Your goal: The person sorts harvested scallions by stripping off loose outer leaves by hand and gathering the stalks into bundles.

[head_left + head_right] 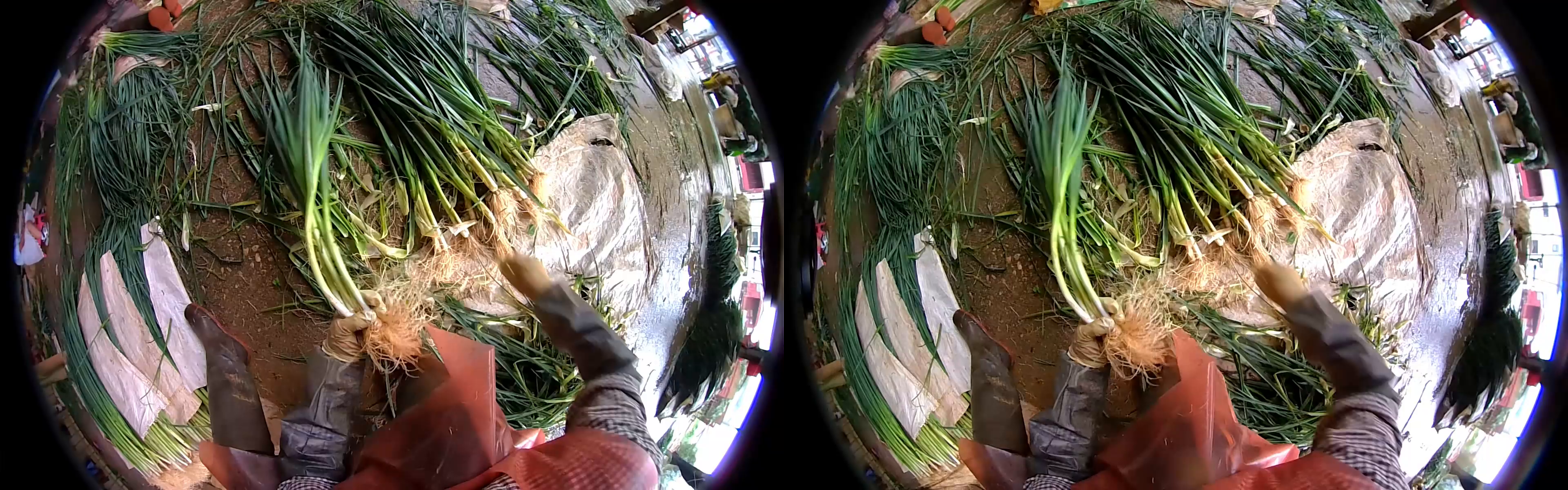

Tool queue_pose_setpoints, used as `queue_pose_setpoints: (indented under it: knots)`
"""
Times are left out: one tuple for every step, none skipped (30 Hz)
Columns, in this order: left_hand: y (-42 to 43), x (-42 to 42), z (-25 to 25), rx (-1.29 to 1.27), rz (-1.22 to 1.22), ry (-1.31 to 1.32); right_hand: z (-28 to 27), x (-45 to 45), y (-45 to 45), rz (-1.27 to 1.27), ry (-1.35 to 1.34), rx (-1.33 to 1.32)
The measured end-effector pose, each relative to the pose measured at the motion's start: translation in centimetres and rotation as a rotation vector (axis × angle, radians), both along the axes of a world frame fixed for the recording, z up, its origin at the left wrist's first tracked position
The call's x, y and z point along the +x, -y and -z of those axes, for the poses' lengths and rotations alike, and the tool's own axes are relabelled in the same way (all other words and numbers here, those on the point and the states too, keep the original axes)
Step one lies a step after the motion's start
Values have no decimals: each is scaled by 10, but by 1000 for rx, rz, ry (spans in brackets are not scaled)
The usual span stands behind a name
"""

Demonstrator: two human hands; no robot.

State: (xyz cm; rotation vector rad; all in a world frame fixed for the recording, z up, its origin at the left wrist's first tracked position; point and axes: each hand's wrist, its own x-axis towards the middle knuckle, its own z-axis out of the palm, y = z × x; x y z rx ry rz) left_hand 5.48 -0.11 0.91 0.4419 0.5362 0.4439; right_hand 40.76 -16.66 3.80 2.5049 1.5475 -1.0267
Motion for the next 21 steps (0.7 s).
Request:
queue_pose_setpoints:
  knots:
    - [-2, 0, -16, -120, -9, -19, 11, -4, -42, 22, 22, 204]
    - [-2, 2, -22, -159, -7, -104, 28, -6, -80, 31, 56, 248]
    - [-3, 6, -29, -154, -10, -103, 52, -4, -109, -10, 97, 123]
    - [-3, 10, -35, -131, 3, -118, 44, -8, -134, 118, -111, -141]
    - [-4, 10, -38, -110, 12, -137, 41, -15, -141, 114, -117, -141]
    - [-6, 10, -34, -117, 5, -85, 41, -24, -144, 220, -305, -127]
    - [-4, 10, -32, -127, 0, -127, 41, -32, -145, 319, -490, -121]
    - [-3, 13, -29, -129, 29, -136, 44, -38, -133, 367, -687, 41]
    - [0, 18, -20, -125, 70, -141, 0, -53, -134, 423, -798, 88]
    - [14, 24, 9, -197, 50, -198, -7, -66, -129, 497, -945, 158]
    - [17, 32, 8, -237, 141, -160, -10, -75, -123, 571, -1095, 232]
    - [21, 47, -3, -243, 73, -149, 5, -80, -117, 536, -1116, 233]
    - [26, 61, -14, -247, 4, -138, 10, -86, -119, 523, -1228, 247]
    - [33, 66, -5, -257, -16, -164, 12, -88, -117, 501, -1158, 199]
    - [34, 71, -4, -266, -40, -188, 5, -91, -121, 474, -1085, 152]
    - [35, 75, -10, -251, -77, -203, 1, -96, -122, 394, -943, 122]
    - [34, 70, -3, -247, -81, -205, -6, -101, -117, 345, -887, 128]
    - [38, 60, 12, -261, -56, -154, -14, -102, -112, 233, -781, 124]
    - [34, 59, 5, -275, -30, -101, -21, -101, -106, 124, -672, 120]
    - [35, 58, -3, -234, -62, -170, -25, -99, -95, 125, -672, 118]
    - [33, 56, -9, -160, -62, -238, -29, -96, -80, -12, -563, 1]
